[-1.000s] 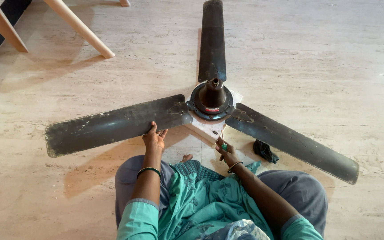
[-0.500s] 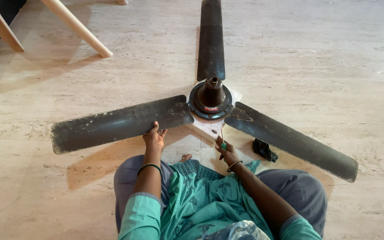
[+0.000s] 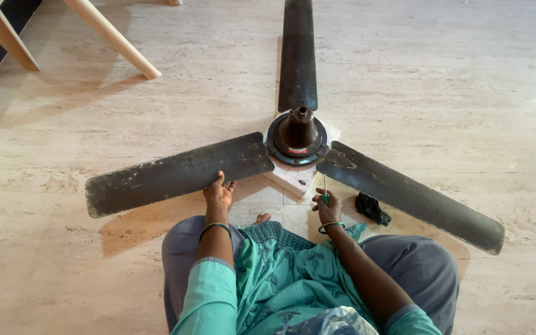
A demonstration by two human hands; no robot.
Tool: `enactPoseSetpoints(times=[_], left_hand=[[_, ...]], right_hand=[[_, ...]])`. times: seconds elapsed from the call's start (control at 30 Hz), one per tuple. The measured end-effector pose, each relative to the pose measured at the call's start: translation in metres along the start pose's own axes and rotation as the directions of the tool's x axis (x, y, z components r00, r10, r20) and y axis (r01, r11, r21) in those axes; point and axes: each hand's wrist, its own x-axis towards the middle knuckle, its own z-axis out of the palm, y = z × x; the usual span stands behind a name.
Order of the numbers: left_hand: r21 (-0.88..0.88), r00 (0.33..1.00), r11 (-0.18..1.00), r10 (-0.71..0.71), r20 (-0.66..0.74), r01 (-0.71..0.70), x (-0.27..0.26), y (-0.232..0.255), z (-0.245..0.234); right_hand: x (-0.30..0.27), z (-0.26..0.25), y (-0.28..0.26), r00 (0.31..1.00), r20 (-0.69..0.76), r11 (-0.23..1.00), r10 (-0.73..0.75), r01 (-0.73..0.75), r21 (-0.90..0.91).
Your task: The person sits on the floor and attaches three fan blades to a ceiling fan motor housing using a screwdriver. They position each blade, insert screws, and tighten them to secure the blades to the central hub.
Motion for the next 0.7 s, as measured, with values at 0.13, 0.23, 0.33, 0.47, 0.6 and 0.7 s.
enactPoseSetpoints(times=[0.13,0.23,0.33,0.47,0.6,0.7], left_hand=[[0.019,1.0,1.0,0.005,0.001,-0.005,-0.001,0.001,-0.002],[0.013,1.0,1.0,0.015,-0.008,-0.015,-0.002,-0.001,-0.002],[-0.002,0.999,0.999,0.033,-0.021,-0.033,-0.005,-0.002,-0.001],[-0.059,1.0,0.998,0.012,0.018,-0.011,-0.007,-0.003,-0.003],[-0.059,1.0,0.998,-0.007,-0.014,0.006,-0.005,-0.005,-0.002],[-0.123,0.997,0.992,-0.015,-0.081,0.005,-0.004,-0.012,-0.003]], right_hand=[[-0.006,0.01,-0.038,0.975,0.023,0.818,-0.219,0.197,-0.541],[0.007,0.039,-0.073,0.868,0.33,0.649,-0.372,0.497,-0.576],[0.029,0.082,-0.101,0.778,0.58,0.498,-0.241,0.612,-0.614],[0.053,0.12,-0.116,0.762,0.639,0.35,-0.109,0.631,-0.692],[0.062,0.13,-0.113,0.778,0.628,0.311,0.019,0.592,-0.744],[0.065,0.13,-0.108,0.784,0.619,0.278,0.039,0.586,-0.761]])
